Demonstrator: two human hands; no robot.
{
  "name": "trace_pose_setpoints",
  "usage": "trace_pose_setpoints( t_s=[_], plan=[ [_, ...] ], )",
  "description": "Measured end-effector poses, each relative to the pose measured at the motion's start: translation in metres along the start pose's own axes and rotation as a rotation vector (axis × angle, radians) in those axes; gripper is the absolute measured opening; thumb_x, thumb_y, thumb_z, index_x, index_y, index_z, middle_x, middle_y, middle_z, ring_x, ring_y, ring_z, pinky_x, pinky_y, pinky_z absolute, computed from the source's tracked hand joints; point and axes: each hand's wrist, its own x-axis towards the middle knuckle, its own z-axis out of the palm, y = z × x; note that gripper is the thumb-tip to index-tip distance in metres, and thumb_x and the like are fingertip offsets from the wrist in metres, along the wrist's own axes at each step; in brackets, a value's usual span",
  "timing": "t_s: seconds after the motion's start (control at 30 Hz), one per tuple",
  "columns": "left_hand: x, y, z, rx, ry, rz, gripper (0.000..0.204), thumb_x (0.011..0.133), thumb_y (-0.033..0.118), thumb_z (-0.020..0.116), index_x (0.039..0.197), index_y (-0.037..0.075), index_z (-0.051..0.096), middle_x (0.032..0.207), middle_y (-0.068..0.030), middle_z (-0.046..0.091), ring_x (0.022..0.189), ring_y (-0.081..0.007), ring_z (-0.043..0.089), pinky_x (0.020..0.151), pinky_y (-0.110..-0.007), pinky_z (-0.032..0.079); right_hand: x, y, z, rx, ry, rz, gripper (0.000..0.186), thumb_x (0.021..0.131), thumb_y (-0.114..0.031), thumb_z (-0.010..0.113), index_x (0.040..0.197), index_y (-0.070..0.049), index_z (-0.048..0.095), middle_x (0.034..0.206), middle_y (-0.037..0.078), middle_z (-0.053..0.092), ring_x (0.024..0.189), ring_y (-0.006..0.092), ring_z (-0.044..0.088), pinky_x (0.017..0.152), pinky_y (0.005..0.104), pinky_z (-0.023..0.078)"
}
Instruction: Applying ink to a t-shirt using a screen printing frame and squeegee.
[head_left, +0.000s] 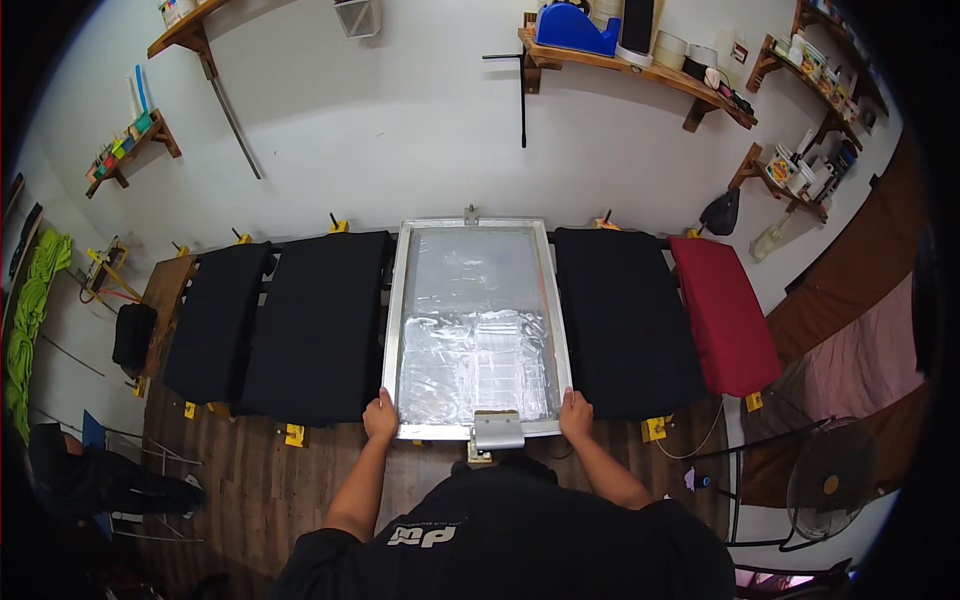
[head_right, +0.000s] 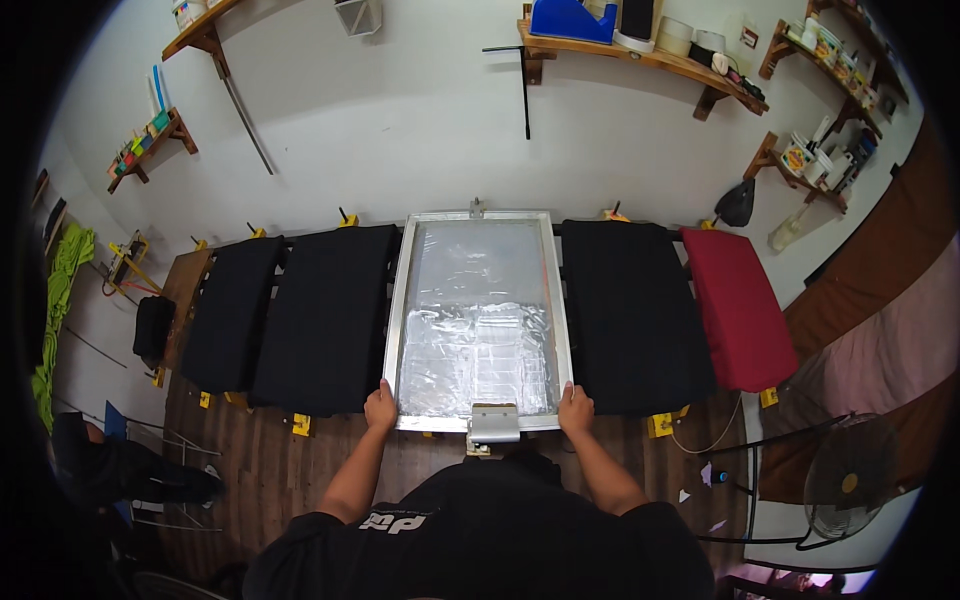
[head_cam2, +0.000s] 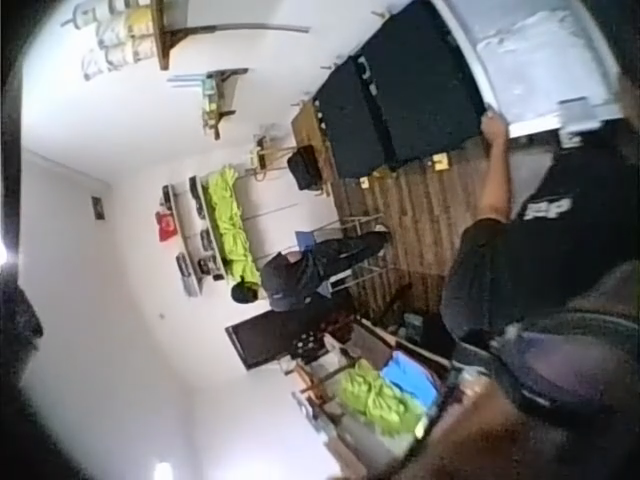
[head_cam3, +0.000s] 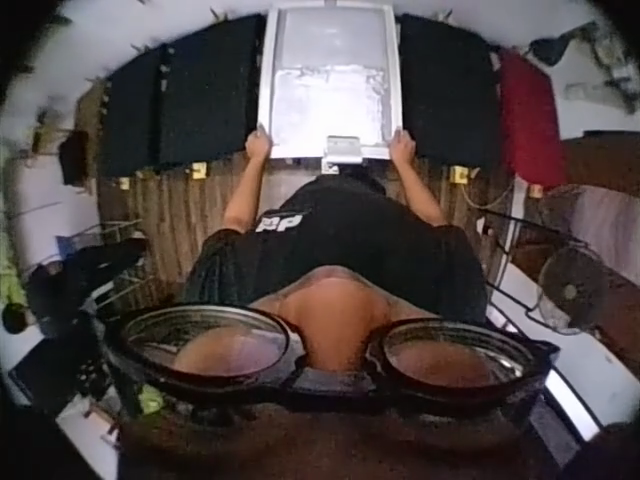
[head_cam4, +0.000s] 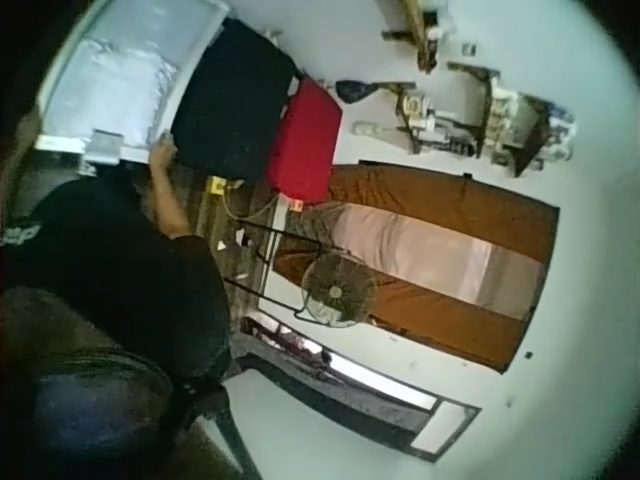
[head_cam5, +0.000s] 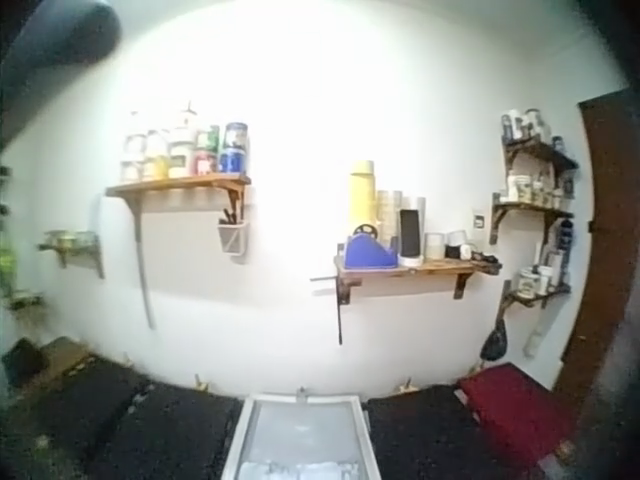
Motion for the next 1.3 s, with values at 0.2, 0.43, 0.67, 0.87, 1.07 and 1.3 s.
trace_pose_setpoints(
  t_s=[0.2, 0.43, 0.67, 0.87, 1.07, 1.3],
  plan=[
    [0.003, -0.01, 0.006, -0.002, 0.002, 0.008, 0.07, 0.1, 0.06, 0.042, 0.108, -0.001, 0.073, 0.111, -0.0323, 0.068, 0.11, -0.0491, 0.063, 0.097, -0.054, 0.048, -0.001, 0.001, 0.002, 0.037, -0.002, -0.003, 0.048, 0.105, -0.044, 0.044, 0.094, -0.001, 0.064, 0.091, 0.031, 0.067, 0.091, 0.0539, 0.062, 0.081, 0.0617, 0.047],
    [0.0, -0.008, 0.009, 0.001, 0.039, 0.004, 0.07, 0.101, 0.059, 0.04, 0.101, -0.002, 0.074, 0.106, -0.0304, 0.07, 0.107, -0.049, 0.064, 0.096, -0.053, 0.048, 0.004, 0.007, 0.006, 0.05, 0.005, -0.027, 0.048, 0.105, -0.043, 0.044, 0.094, 0.0, 0.064, 0.091, 0.032, 0.067, 0.089, 0.0543, 0.062, 0.08, 0.0622, 0.047],
    [-0.006, -0.002, 0.003, 0.004, 0.059, 0.011, 0.071, 0.1, 0.061, 0.042, 0.096, -0.003, 0.073, 0.103, -0.0301, 0.07, 0.103, -0.0495, 0.065, 0.093, -0.054, 0.049, 0.003, 0.014, 0.013, 0.091, -0.038, -0.038, 0.048, 0.106, -0.043, 0.043, 0.094, 0.0, 0.062, 0.09, 0.032, 0.067, 0.089, 0.0547, 0.062, 0.08, 0.0627, 0.047],
    [-0.007, 0.005, -0.003, 0.045, 0.093, -0.031, 0.07, 0.1, 0.06, 0.043, 0.099, -0.002, 0.074, 0.104, -0.0305, 0.07, 0.104, -0.0488, 0.065, 0.092, -0.054, 0.049, 0.0, 0.012, 0.02, 0.099, -0.069, -0.035, 0.05, 0.106, -0.043, 0.042, 0.093, 0.001, 0.06, 0.089, 0.032, 0.066, 0.088, 0.0546, 0.062, 0.079, 0.0632, 0.046],
    [0.001, 0.01, -0.019, 0.075, 0.103, -0.039, 0.066, 0.101, 0.059, 0.043, 0.101, 0.001, 0.075, 0.104, -0.0295, 0.071, 0.104, -0.0481, 0.066, 0.092, -0.055, 0.05, -0.006, -0.002, 0.029, 0.063, 0.003, -0.078, 0.047, 0.106, -0.042, 0.042, 0.095, 0.0, 0.06, 0.087, 0.032, 0.066, 0.087, 0.0546, 0.062, 0.079, 0.0633, 0.046],
    [0.004, -0.006, 0.01, 0.059, -0.046, -0.026, 0.069, 0.102, 0.061, 0.035, 0.109, 0.004, 0.073, 0.112, -0.0292, 0.069, 0.111, -0.0491, 0.063, 0.098, -0.056, 0.048, 0.005, 0.01, 0.015, 0.082, 0.021, 0.013, 0.049, 0.105, -0.045, 0.047, 0.091, -0.001, 0.066, 0.09, 0.03, 0.067, 0.09, 0.0531, 0.062, 0.081, 0.0591, 0.047]
  ],
)
